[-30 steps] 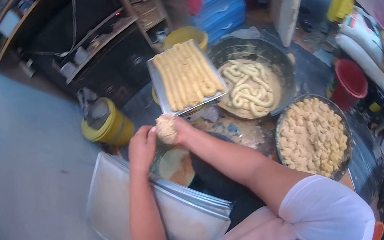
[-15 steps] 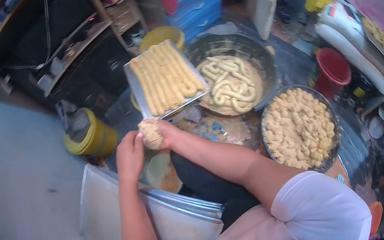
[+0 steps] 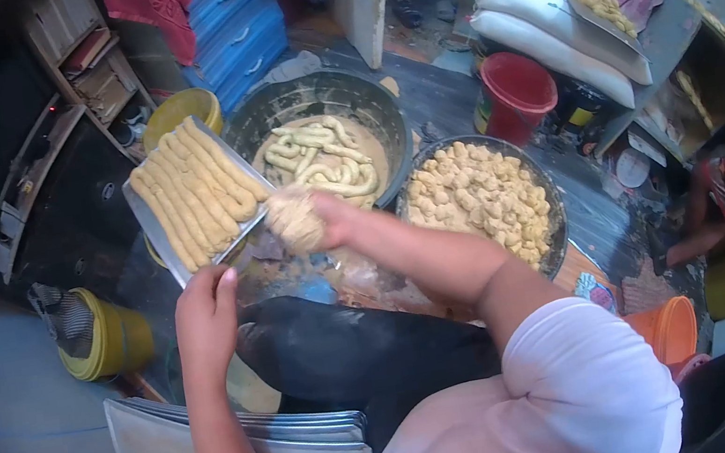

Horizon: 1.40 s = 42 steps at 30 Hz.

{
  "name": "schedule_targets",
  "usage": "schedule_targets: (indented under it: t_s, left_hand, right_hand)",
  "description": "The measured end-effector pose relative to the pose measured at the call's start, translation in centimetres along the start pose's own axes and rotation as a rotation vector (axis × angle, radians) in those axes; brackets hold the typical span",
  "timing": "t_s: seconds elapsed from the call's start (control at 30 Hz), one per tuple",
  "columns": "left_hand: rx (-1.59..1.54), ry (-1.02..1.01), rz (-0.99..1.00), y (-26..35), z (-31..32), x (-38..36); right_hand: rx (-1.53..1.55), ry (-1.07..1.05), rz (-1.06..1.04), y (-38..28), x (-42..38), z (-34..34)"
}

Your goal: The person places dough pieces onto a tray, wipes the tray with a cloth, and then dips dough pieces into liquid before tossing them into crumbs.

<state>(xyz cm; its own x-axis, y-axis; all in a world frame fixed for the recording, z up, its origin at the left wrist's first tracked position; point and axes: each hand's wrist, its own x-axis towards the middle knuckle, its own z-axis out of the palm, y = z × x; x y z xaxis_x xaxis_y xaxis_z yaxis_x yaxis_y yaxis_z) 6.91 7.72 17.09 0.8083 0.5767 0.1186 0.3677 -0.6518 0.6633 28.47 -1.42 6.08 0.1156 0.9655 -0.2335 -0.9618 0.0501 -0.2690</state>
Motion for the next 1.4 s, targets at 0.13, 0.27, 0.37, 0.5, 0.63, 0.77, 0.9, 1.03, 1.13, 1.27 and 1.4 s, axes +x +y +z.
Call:
schedule_targets:
  t_s: [0.13,0.27,0.37,0.5,0.63,0.77,0.9,1.03,1.13,1.27,1.4]
  left_hand:
    - [-0.073,-0.241,0.206,3.6,3.6,1.5]
    - [0.011,-0.517,0.404,8.7,7.6,2.7]
    - [0.013,-0.684,0.516,10.9,10.8,2.7]
    - [0.036,-0.800,0.534,11.2,12.4,2.6]
    - [0.031,-0.757,0.528,10.3,12.3,3.1]
    - [0.057,-0.751,0.507,10.7,12.4,2.8]
    - [0.063,-0.800,0.560,10.5,13.4,2.3]
    - [0.068,-0.808,0.552,10.3,13.8,2.2]
    - [0.012,-0.792,0.544,10.1,14.0,2.3]
    - [-0.020,-0.766,0.523,9.8,14.0,2.4]
    - [-0.003,-0.746,0.522,9.6,13.6,2.8]
  right_hand:
    - [-0.203,0.294,-0.199,-8.6,-9.7,-5.1]
    - [-0.379,0.434,-0.285,-16.3,-20.3,-13.0]
    - [-0.611,0.744,-0.274,-16.8,-27.7,-15.9]
    - [-0.662,0.990,-0.260,-19.9,-37.1,-24.9]
    - [-0.760,1.168,-0.178,-18.6,-41.8,-26.3]
    - [-0.586,1.234,-0.243,-19.3,-42.1,-27.1]
    - [-0.666,1.204,-0.126,-21.4,-42.2,-28.2]
    - [-0.780,1.514,-0.669,-29.8,-44.4,-39.0]
    - [-0.717,1.358,-0.486,-31.6,-43.2,-36.5]
    - [-0.589,1.230,-0.679,-33.5,-40.3,-32.0]
    - [-0.556,1.086,-0.762,-29.4,-33.7,-20.2]
